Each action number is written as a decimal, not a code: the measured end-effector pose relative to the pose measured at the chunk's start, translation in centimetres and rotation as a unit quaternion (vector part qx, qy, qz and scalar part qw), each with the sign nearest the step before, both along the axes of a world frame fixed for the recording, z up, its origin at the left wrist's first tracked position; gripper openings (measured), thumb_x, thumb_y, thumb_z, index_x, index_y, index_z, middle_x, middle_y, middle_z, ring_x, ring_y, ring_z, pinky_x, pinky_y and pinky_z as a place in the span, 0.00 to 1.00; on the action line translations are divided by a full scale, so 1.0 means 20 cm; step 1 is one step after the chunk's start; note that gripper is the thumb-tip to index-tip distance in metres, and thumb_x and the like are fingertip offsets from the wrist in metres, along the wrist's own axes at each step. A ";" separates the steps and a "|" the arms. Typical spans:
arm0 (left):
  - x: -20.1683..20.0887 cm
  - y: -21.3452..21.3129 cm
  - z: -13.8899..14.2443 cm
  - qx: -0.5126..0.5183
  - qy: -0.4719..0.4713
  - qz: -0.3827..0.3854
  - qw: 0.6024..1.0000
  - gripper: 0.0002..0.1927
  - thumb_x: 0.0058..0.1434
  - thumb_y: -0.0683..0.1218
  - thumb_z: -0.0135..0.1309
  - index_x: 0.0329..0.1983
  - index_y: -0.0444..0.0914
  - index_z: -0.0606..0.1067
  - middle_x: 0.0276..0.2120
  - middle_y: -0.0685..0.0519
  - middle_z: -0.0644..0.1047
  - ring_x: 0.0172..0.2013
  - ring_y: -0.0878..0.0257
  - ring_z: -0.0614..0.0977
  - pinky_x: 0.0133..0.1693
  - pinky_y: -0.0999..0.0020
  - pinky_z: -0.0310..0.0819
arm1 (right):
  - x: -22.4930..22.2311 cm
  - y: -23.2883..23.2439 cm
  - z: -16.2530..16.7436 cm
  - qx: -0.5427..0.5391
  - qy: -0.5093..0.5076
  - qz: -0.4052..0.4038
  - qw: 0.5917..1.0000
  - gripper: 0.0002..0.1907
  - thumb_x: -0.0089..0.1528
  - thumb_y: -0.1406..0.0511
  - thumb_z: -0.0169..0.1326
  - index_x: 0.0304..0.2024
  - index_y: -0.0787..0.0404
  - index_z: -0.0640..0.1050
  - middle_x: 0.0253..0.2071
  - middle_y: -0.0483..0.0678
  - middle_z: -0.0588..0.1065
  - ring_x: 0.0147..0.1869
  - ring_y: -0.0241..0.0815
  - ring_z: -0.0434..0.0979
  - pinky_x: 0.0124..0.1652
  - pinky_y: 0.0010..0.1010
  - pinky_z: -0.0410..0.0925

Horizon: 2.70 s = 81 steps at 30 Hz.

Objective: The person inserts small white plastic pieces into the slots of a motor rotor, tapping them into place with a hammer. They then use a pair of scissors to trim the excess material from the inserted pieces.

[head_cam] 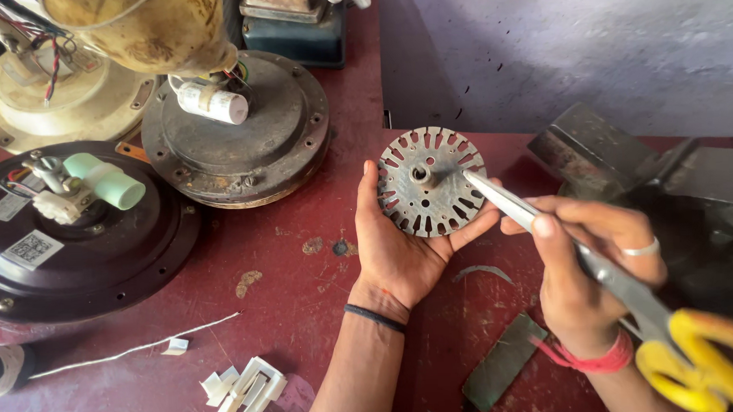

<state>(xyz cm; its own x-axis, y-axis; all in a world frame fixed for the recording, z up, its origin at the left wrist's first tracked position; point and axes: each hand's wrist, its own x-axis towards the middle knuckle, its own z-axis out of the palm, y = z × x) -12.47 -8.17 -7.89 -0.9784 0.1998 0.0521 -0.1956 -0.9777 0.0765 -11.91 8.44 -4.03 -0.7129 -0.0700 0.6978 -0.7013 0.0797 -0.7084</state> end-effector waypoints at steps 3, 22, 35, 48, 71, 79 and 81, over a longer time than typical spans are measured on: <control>-0.03 0.00 -0.02 -0.039 -0.026 0.025 0.999 0.45 0.70 0.73 0.31 0.72 0.33 0.61 0.63 0.34 0.70 0.63 0.38 0.72 0.60 0.41 0.73 | -0.03 -0.03 -0.03 0.046 0.109 0.009 0.993 0.05 0.66 0.73 0.50 0.44 0.69 0.72 0.43 0.61 0.78 0.47 0.47 0.85 0.46 0.34 0.81; -0.05 -0.02 -0.14 0.035 0.043 -0.020 0.998 0.50 0.73 0.77 0.20 0.76 0.32 0.55 0.63 0.25 0.66 0.62 0.34 0.72 0.65 0.43 0.68 | 0.00 -0.01 -0.18 0.221 0.042 -0.046 0.973 0.08 0.66 0.74 0.59 0.47 0.69 0.76 0.40 0.57 0.80 0.41 0.38 0.85 0.36 0.18 0.77; -0.05 0.00 -0.12 0.035 0.038 -0.026 0.998 0.52 0.74 0.76 0.18 0.75 0.28 0.56 0.63 0.25 0.67 0.62 0.33 0.72 0.65 0.41 0.67 | 0.03 0.00 -0.16 0.202 0.015 -0.079 0.976 0.05 0.69 0.73 0.59 0.46 0.70 0.77 0.40 0.56 0.81 0.40 0.38 0.84 0.38 0.23 0.76; -0.05 -0.01 -0.17 0.140 0.112 -0.047 0.983 0.50 0.78 0.76 0.21 0.76 0.27 0.57 0.63 0.22 0.68 0.62 0.30 0.74 0.66 0.39 0.69 | 0.01 0.01 -0.26 0.123 -0.037 -0.039 0.991 0.05 0.69 0.73 0.56 0.46 0.71 0.75 0.41 0.60 0.80 0.40 0.39 0.85 0.38 0.21 0.79; -0.04 -0.03 -0.11 0.063 0.059 -0.043 0.995 0.49 0.76 0.75 0.24 0.76 0.29 0.59 0.64 0.28 0.67 0.65 0.33 0.69 0.67 0.40 0.64 | 0.05 -0.04 -0.23 0.059 -0.131 -0.064 0.988 0.06 0.69 0.73 0.57 0.46 0.72 0.76 0.38 0.58 0.80 0.39 0.38 0.83 0.44 0.24 0.76; -0.03 -0.03 -0.07 -0.061 -0.030 -0.008 0.998 0.47 0.72 0.74 0.23 0.75 0.33 0.60 0.64 0.34 0.68 0.65 0.38 0.70 0.65 0.41 0.65 | 0.06 -0.08 -0.15 0.104 -0.113 -0.105 0.983 0.10 0.68 0.71 0.57 0.49 0.71 0.78 0.41 0.58 0.80 0.40 0.37 0.82 0.42 0.23 0.75; -0.03 -0.03 -0.08 -0.030 0.019 -0.023 0.999 0.49 0.73 0.75 0.22 0.74 0.30 0.60 0.62 0.29 0.68 0.63 0.34 0.70 0.66 0.42 0.65 | 0.06 -0.08 -0.15 0.176 -0.086 -0.107 0.975 0.10 0.63 0.72 0.59 0.45 0.73 0.79 0.39 0.59 0.81 0.39 0.41 0.83 0.39 0.26 0.74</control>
